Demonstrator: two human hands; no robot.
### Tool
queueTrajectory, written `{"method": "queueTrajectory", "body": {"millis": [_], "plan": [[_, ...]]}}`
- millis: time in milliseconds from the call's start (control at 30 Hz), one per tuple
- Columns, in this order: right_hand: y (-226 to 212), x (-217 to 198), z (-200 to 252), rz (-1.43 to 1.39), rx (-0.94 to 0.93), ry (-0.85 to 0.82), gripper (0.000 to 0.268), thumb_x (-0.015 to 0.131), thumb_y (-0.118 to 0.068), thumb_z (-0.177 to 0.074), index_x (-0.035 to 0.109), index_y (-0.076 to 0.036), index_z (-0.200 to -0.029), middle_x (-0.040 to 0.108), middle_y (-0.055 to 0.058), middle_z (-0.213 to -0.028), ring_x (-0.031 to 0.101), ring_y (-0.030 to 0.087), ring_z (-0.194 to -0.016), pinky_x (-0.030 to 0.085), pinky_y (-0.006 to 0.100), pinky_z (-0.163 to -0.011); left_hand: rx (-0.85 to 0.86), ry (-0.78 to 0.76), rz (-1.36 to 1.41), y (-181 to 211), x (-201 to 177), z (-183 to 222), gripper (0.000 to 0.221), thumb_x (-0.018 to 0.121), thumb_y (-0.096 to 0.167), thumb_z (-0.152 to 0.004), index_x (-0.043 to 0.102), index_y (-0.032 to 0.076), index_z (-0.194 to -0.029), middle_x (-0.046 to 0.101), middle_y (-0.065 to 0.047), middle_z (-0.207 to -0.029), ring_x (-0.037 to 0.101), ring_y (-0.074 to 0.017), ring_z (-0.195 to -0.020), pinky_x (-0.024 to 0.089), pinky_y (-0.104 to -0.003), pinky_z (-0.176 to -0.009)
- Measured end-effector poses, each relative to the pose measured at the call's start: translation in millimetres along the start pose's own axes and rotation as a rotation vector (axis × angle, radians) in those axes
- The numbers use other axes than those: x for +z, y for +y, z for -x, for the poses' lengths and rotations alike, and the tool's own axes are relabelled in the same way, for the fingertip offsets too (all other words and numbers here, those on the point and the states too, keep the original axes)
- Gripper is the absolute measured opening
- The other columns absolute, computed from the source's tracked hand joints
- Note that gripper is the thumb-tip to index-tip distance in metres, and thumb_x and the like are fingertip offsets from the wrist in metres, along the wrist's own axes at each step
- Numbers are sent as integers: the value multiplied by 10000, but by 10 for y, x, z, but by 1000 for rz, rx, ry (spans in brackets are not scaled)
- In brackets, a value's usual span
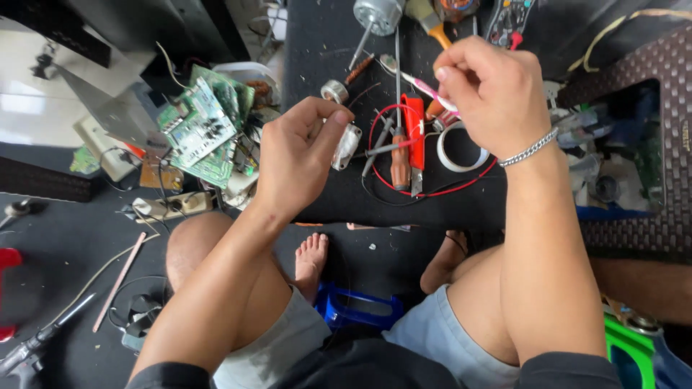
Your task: The person sits on the floor at a low table repairing a small electric motor. They handle the copper-wound stator and rotor, wrap tape around the wound coil, and touch the motor terminals with multimeter probes to test it, picking up and turning the motor parts by hand.
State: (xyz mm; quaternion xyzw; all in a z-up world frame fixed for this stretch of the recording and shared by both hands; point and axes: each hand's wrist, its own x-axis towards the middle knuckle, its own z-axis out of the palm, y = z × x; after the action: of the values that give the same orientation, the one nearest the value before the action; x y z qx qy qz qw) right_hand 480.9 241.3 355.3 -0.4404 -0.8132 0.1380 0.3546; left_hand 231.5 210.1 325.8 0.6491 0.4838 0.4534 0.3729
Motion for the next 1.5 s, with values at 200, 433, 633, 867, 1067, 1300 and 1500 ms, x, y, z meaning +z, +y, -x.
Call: {"method": "queueTrajectory", "body": {"millis": [200,433,633,867,1067,1300,1500], "plan": [[224,137,189,224,85,12,47,710,-135,-1010,756,-139,-1022,734,57,-739,725,313,-796,563,443,-712,-14,173,28,30,-126,59,176,606,90,-1020,752,10,-1077,506,7,-487,429,-67,-496,341,-215,-500],[-355,549,396,-595,329,-3,206,604,-148,-1015,762,-94,-1136,784,94,-925,756,165,-857,637,264,-713,-121,99,66,209,326,361,200,586,130,-992,733,-3,-1023,623,-51,-514,593,-117,-465,467,-227,-484],[-299,838,403,-739,375,175,145,693,-169,-960,792,-106,-1045,770,62,-837,738,119,-742,640,241,-663,-173,60,34,205,411,358,216,601,156,-962,727,-14,-1005,684,-90,-562,703,-178,-526,566,-277,-536],[43,978,257,-919,602,171,167,538,-136,-1048,670,-37,-1068,756,138,-932,773,227,-810,661,330,-707,-38,30,-638,-99,-44,10,240,628,221,-939,739,161,-1143,735,-98,-885,737,-362,-842,588,-513,-752],[62,1098,193,-705,724,40,205,600,-70,-975,701,-50,-1152,729,117,-776,738,194,-629,658,301,-596,-146,-153,-609,-588,-168,-187,282,721,316,-881,786,231,-1143,765,-81,-1042,740,-379,-939,597,-521,-807],[147,1238,298,-544,753,-12,163,632,-75,-944,734,-43,-1066,761,128,-789,756,205,-618,648,305,-558,-137,-59,-347,-595,-26,-200,182,713,228,-921,813,169,-1061,785,-71,-904,767,-311,-789,615,-421,-688],[213,1338,288,-511,765,26,150,623,-104,-957,755,-66,-1016,725,98,-698,686,155,-536,597,256,-463,-181,39,-144,-660,156,-203,150,695,179,-937,794,111,-1028,796,-96,-859,775,-282,-693,618,-403,-583]]}}
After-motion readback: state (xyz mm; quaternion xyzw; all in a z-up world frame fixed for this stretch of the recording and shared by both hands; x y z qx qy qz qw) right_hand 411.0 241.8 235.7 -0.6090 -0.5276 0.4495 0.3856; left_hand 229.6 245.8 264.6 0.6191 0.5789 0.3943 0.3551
